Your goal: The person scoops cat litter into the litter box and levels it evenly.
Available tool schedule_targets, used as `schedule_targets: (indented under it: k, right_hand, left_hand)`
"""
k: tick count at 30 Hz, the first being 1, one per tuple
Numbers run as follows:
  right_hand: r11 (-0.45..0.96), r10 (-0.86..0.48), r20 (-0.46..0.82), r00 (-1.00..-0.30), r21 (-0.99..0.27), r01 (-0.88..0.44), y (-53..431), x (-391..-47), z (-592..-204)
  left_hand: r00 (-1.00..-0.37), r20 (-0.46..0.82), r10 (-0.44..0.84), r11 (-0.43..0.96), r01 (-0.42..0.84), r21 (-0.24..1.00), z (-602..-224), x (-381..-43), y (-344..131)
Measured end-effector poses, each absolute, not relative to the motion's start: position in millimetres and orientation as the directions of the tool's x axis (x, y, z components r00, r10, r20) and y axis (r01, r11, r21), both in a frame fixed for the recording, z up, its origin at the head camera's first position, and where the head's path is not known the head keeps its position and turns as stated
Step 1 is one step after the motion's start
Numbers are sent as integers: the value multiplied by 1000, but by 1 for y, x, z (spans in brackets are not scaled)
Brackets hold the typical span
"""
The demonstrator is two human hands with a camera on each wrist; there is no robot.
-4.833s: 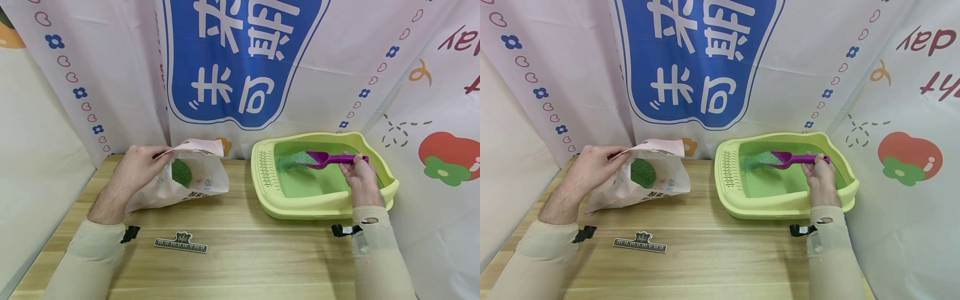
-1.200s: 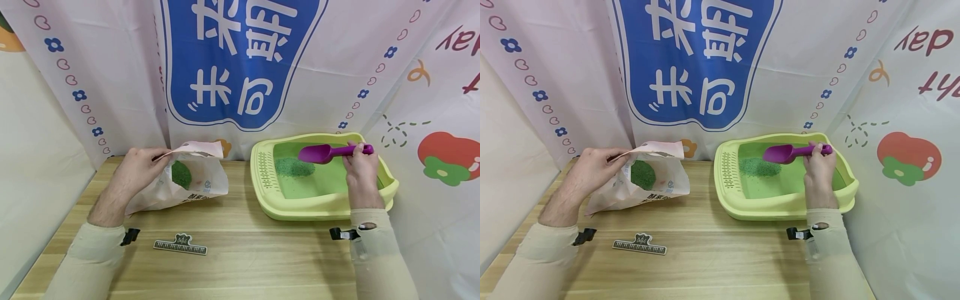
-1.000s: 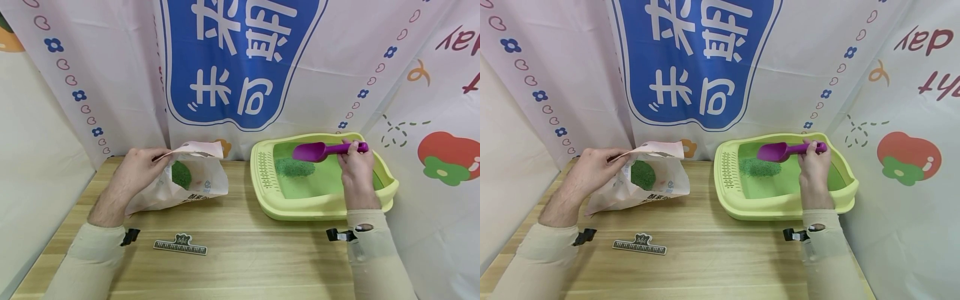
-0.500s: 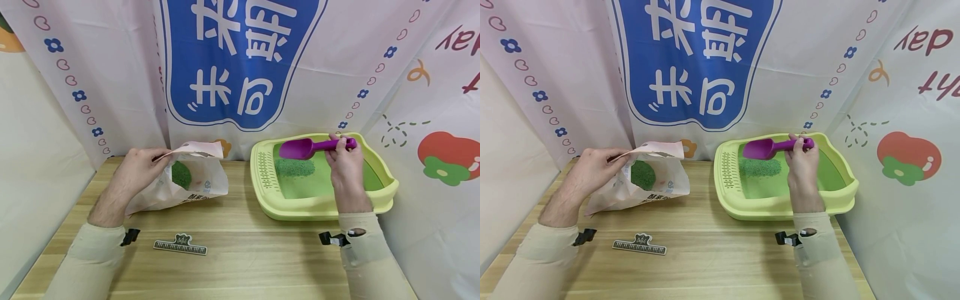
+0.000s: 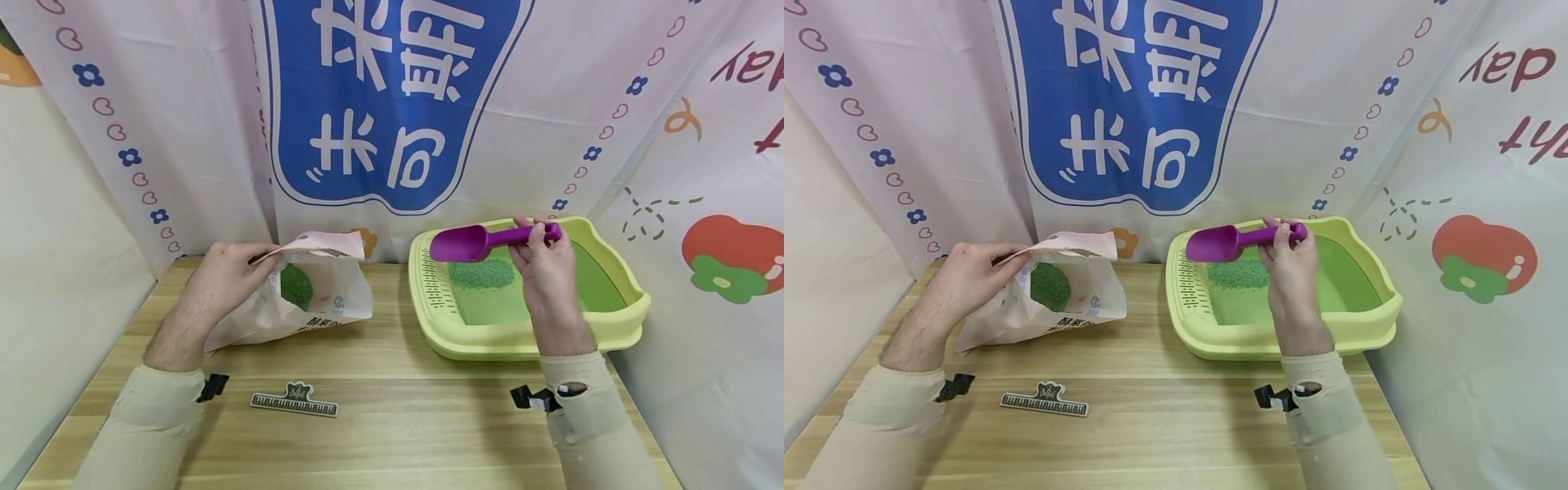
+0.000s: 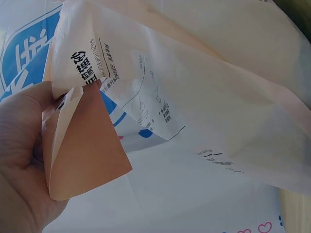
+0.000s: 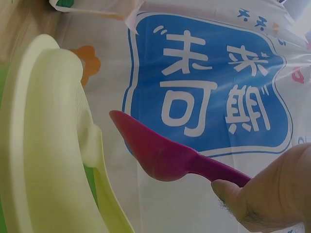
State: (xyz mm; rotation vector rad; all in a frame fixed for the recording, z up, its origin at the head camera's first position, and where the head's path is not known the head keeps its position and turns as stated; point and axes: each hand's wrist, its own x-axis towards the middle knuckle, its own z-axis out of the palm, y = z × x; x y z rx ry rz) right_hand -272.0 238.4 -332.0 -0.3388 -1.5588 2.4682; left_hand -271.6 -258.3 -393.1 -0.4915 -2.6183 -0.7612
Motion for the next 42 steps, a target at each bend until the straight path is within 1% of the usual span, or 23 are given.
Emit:
schedule_targets:
  k: [12,20,27,42]
  right_hand:
    - [-386,191,-48,-980,-922,-30,216,-261,-331]
    - [-330,127,-37,-991,-944,-7,201,-256,-332]
    - [-291,68,-34,-997,-957,13,188,-255,-336]
    - [-291,-15,-35,-999,-956,38,155,-252,-344]
  left_hand:
    - [-870,439,224,792,425,438,-394,-271,-259]
    - [-840,486,242,788,462,407,-395,-273,-259]
    - [-855,465,231,794,442,417,-394,-272,-259]
    - [-863,451,229,797,432,422,-394,-272,-258]
